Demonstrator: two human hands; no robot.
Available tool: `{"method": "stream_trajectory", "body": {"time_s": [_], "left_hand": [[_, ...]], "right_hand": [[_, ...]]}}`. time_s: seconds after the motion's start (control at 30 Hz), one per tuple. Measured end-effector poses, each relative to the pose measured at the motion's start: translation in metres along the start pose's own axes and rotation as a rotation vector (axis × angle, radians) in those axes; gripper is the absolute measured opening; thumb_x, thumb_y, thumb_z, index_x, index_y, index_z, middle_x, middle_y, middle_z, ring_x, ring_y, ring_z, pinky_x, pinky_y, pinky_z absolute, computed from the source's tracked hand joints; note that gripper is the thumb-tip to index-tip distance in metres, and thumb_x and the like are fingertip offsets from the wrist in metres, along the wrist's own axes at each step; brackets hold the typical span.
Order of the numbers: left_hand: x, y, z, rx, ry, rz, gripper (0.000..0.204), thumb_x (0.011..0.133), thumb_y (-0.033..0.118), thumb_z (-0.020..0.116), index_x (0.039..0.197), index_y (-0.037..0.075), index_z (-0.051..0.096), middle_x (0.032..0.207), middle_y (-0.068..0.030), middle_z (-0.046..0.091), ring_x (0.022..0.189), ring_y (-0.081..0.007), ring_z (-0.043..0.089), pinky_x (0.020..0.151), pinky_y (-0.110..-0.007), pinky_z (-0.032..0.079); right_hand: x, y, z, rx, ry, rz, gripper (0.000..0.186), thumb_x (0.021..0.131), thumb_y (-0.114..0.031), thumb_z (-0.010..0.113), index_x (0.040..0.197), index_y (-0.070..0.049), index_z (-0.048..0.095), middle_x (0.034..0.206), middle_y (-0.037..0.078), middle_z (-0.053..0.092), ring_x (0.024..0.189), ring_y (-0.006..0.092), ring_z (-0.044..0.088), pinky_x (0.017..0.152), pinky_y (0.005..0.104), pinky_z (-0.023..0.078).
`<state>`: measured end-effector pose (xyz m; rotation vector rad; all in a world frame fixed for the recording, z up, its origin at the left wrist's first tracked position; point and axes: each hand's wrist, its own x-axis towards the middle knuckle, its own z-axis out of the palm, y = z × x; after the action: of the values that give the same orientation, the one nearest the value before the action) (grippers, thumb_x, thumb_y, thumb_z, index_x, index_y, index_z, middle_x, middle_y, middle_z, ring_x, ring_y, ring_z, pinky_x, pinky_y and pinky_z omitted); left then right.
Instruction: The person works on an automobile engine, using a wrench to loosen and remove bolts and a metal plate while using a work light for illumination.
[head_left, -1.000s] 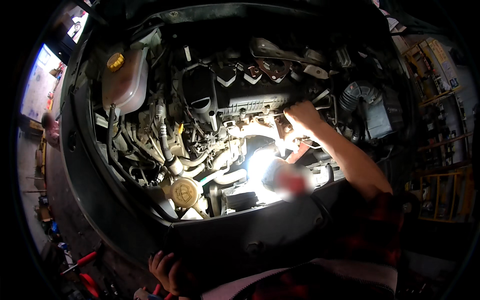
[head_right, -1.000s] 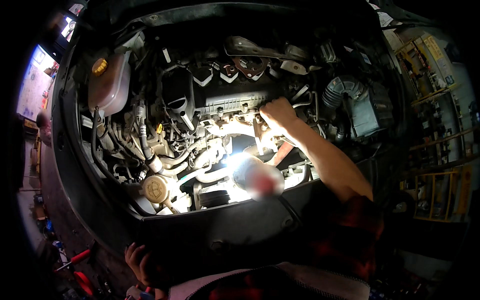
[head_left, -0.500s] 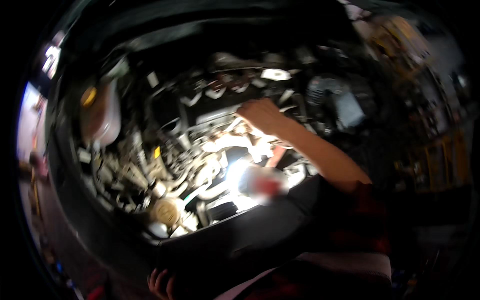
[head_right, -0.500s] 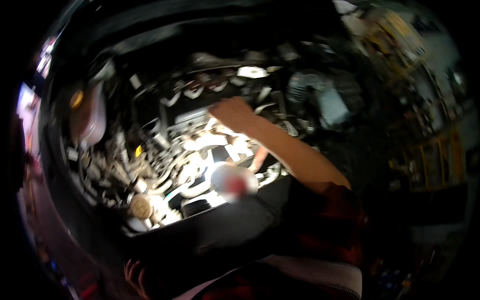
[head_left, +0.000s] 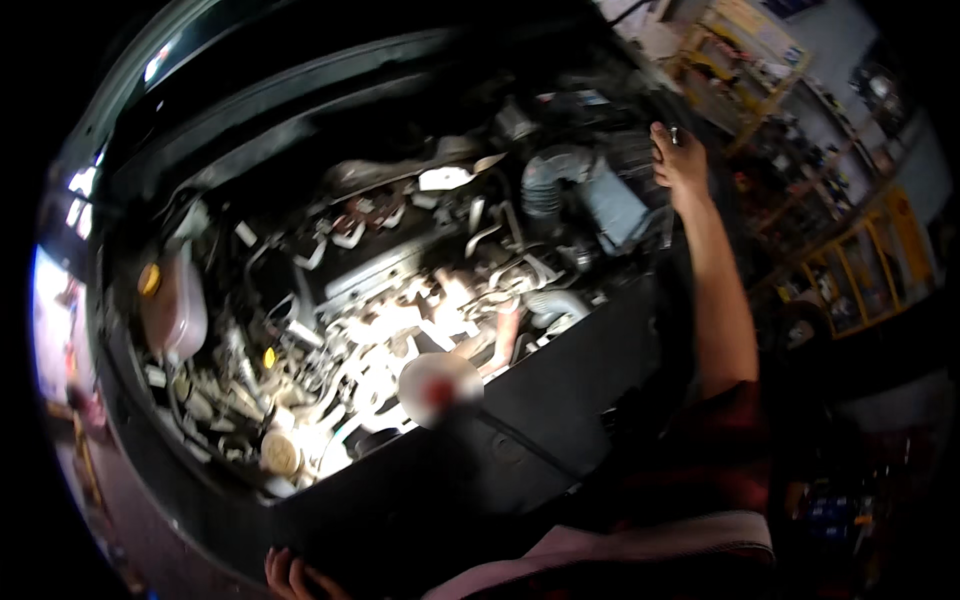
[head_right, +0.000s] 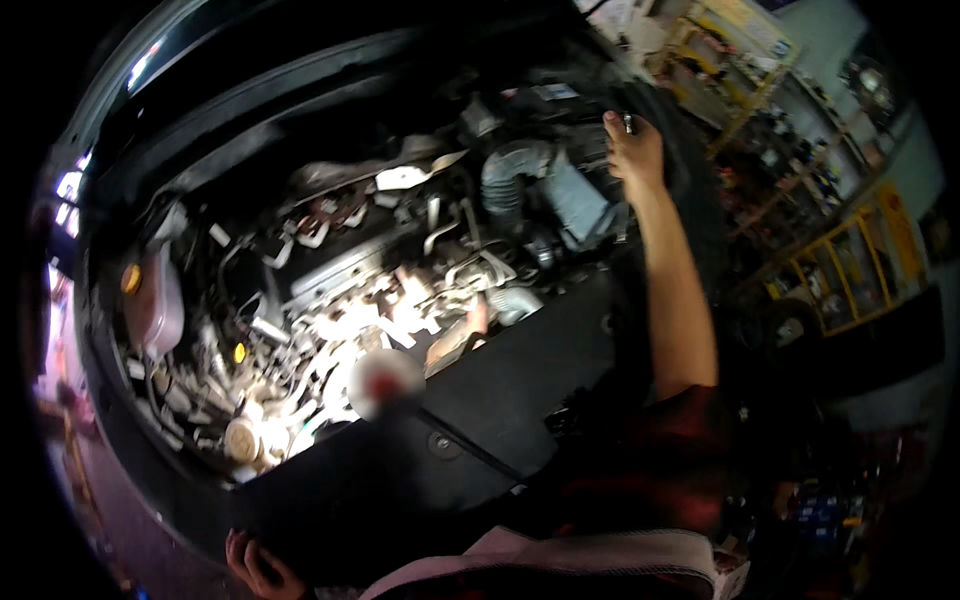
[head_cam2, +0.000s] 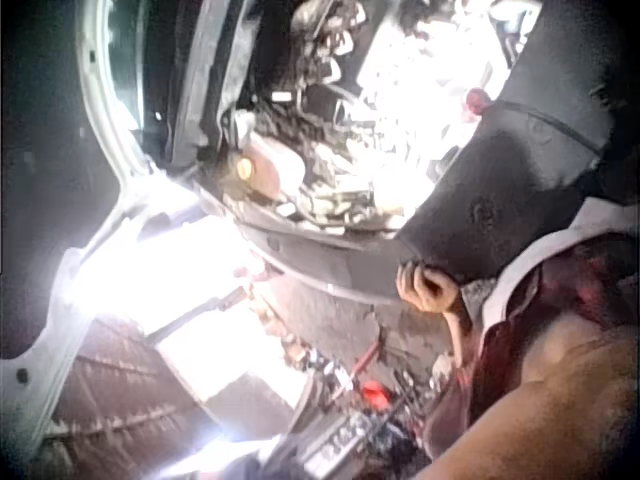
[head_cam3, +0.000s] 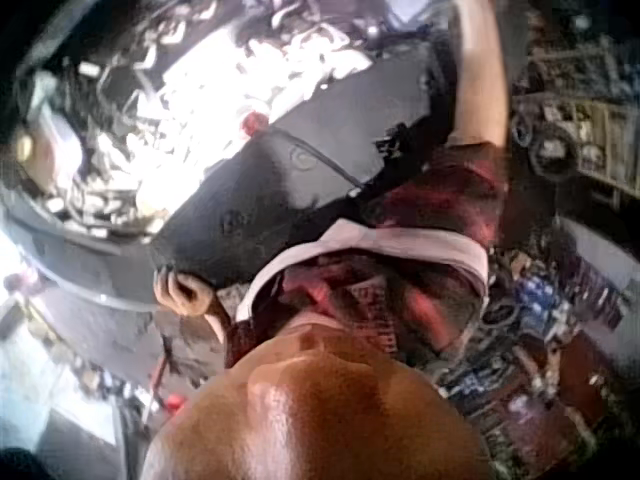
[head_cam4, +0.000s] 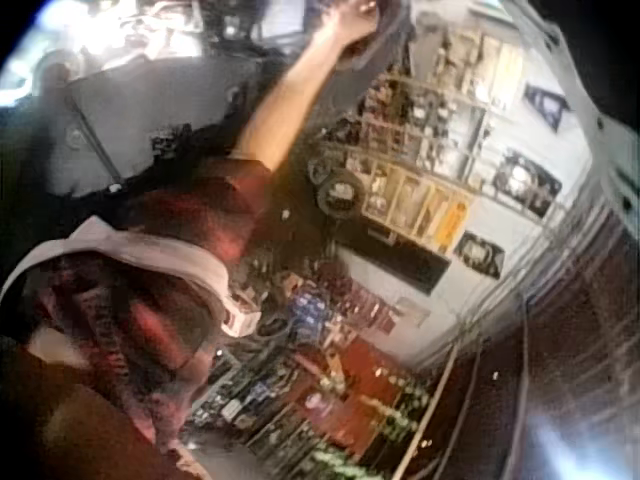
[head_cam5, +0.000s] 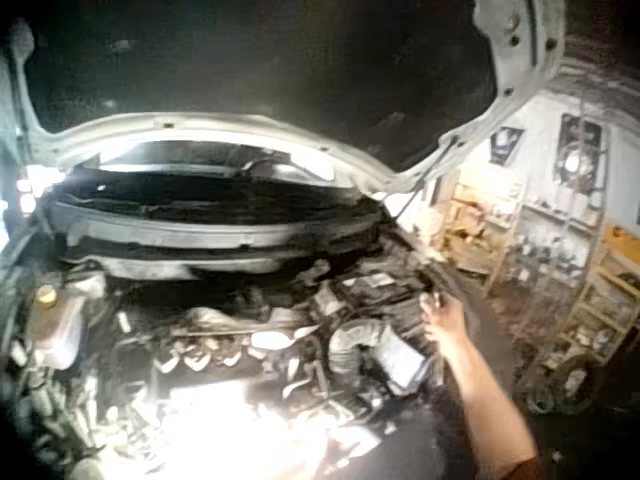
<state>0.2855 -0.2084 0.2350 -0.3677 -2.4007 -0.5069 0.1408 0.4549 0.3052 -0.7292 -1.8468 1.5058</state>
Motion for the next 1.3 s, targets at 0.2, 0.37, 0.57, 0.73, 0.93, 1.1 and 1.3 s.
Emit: {"method": "stream_trajectory", "body": {"time_s": [0.2,0.37,0.57,0.73,0.93,1.1,1.3], "left_hand": [[-0.011,-0.006,0.006,0.038,-0.107,-0.135,0.013,0.087,0.008,0.051,0.090,-0.001,0.059,0.107,-0.0193,0.058,0.109,-0.0418,0.054,0.095,-0.051,0.043],[-0.015,0.000,0.003,0.076,-0.107,-0.161,0.013,0.088,0.009,0.051,0.088,-0.001,0.060,0.105,-0.0185,0.058,0.108,-0.0415,0.055,0.096,-0.051,0.043],[-0.011,0.001,0.004,0.084,-0.115,-0.135,0.013,0.087,0.011,0.054,0.089,-0.001,0.061,0.103,-0.0192,0.058,0.106,-0.0419,0.056,0.094,-0.051,0.044],[0.013,0.009,0.008,0.040,-0.098,-0.040,0.013,0.087,0.009,0.053,0.092,0.000,0.061,0.104,-0.0212,0.058,0.105,-0.0427,0.056,0.093,-0.053,0.045],[0.099,0.028,0.012,-0.184,-0.260,0.157,0.019,0.084,-0.003,0.054,0.101,-0.001,0.062,0.103,-0.0205,0.061,0.102,-0.0375,0.059,0.088,-0.046,0.047],[0.177,0.040,0.098,-0.292,-0.548,0.357,0.031,0.080,-0.003,0.064,0.112,-0.001,0.062,0.098,-0.0187,0.064,0.083,-0.0299,0.065,0.073,-0.036,0.051],[0.233,0.042,0.197,-0.192,-0.763,0.313,0.041,0.092,0.013,0.060,0.132,0.010,0.052,0.119,-0.0172,0.057,0.086,-0.0278,0.066,0.075,-0.037,0.052]], "right_hand": [[0.034,0.083,-0.014,-1.247,-0.181,-0.381,0.071,0.083,-0.060,0.062,0.121,0.000,0.054,0.106,0.025,0.065,0.103,0.0402,0.061,0.085,0.0466,0.048],[0.028,0.074,-0.007,-1.224,-0.322,-0.498,0.041,0.088,-0.031,0.068,0.107,0.001,0.051,0.100,0.024,0.063,0.098,0.0426,0.060,0.080,0.0483,0.046],[0.020,0.073,-0.004,-1.292,-0.323,-0.459,0.027,0.088,-0.013,0.064,0.106,0.001,0.050,0.095,0.024,0.063,0.091,0.0429,0.061,0.073,0.0472,0.047],[-0.005,0.058,-0.005,-1.309,-0.171,-0.538,0.022,0.084,-0.006,0.064,0.102,0.001,0.052,0.090,0.025,0.062,0.085,0.0440,0.060,0.070,0.0448,0.048],[-0.093,-0.011,0.063,-0.505,-0.319,-0.463,0.014,0.084,-0.001,0.061,0.097,0.001,0.061,0.083,0.008,0.062,0.070,0.0153,0.059,0.063,0.0280,0.046],[-0.140,-0.037,0.144,-0.283,-0.755,-0.187,0.015,0.088,-0.011,0.061,0.097,-0.001,0.069,0.067,0.002,0.061,0.056,0.0054,0.047,0.049,0.0250,0.037],[-0.158,-0.048,0.231,0.040,-1.073,0.328,0.023,0.086,-0.005,0.055,0.104,0.003,0.066,0.069,0.007,0.058,0.047,0.0057,0.041,0.041,0.0227,0.026]]}}
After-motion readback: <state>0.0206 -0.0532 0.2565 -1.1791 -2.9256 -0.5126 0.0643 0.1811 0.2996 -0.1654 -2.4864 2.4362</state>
